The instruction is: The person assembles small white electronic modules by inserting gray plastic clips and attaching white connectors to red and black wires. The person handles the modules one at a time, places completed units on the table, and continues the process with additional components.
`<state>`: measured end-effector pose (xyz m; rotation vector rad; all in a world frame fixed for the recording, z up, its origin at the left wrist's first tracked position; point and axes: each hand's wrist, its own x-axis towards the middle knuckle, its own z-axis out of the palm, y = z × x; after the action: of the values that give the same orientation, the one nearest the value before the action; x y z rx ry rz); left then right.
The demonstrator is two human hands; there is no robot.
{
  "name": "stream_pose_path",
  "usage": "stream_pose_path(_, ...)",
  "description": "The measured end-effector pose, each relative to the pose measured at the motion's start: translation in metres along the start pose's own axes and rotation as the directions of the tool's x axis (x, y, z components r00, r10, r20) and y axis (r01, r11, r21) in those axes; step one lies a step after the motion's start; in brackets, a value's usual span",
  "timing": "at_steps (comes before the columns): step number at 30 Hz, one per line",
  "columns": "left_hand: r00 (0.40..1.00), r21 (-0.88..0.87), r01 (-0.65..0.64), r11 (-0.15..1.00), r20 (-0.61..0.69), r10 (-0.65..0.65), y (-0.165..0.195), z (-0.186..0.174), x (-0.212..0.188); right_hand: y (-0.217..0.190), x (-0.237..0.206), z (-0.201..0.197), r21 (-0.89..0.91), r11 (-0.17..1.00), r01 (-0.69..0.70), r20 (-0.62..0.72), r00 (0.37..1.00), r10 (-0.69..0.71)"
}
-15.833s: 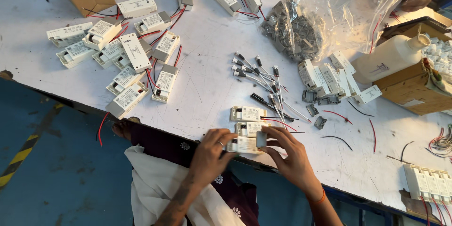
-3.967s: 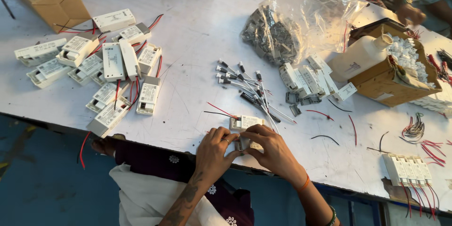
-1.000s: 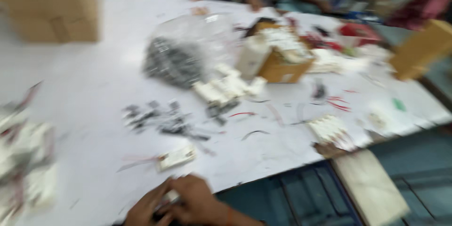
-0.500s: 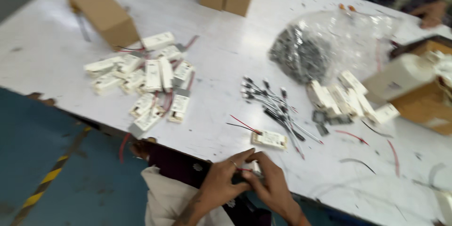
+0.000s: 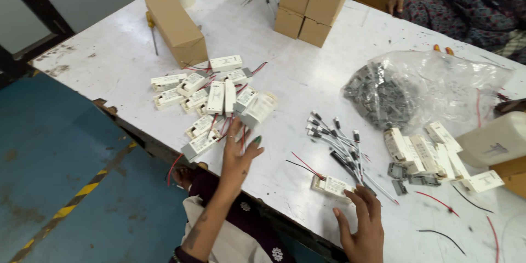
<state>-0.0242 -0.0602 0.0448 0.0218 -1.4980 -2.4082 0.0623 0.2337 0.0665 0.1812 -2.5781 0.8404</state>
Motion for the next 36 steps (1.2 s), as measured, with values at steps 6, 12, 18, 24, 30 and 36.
stream_pose_path(6, 0.989, 0.366, -0.092, 0.926, -0.077, 0.129, 0.003, -0.001, -0.022, 0.026, 0.002, -0.019, -0.116, 0.990, -0.084, -0.049, 0.996, 0.079)
stream_pose_path(12, 0.990, 0.493, -0.130, 0.860, 0.013, 0.142, 0.000, 0.020, -0.042, 0.063, 0.009, -0.061, -0.316, 0.941, -0.123, -0.161, 0.984, 0.075)
stream_pose_path(18, 0.872, 0.742, -0.420, 0.522, 0.490, 0.005, -0.025, 0.061, -0.050, 0.119, -0.001, -0.111, -0.422, 0.852, -0.311, -0.381, 0.913, 0.145)
stream_pose_path(24, 0.884, 0.820, -0.377, 0.431, 0.457, -0.096, -0.040, 0.068, -0.054, 0.156, 0.013, -0.134, -0.404, 0.862, -0.307, -0.321, 0.930, 0.180)
stream_pose_path(30, 0.893, 0.707, -0.442, 0.553, 0.409, 0.190, -0.044, 0.057, -0.066, 0.145, 0.069, -0.089, -0.330, 0.944, -0.017, -0.047, 0.999, 0.002)
stream_pose_path(36, 0.766, 0.652, -0.643, 0.401, 0.560, 0.316, -0.054, 0.069, -0.068, 0.125, 0.102, -0.053, -0.387, 0.921, 0.044, 0.167, 0.986, 0.023)
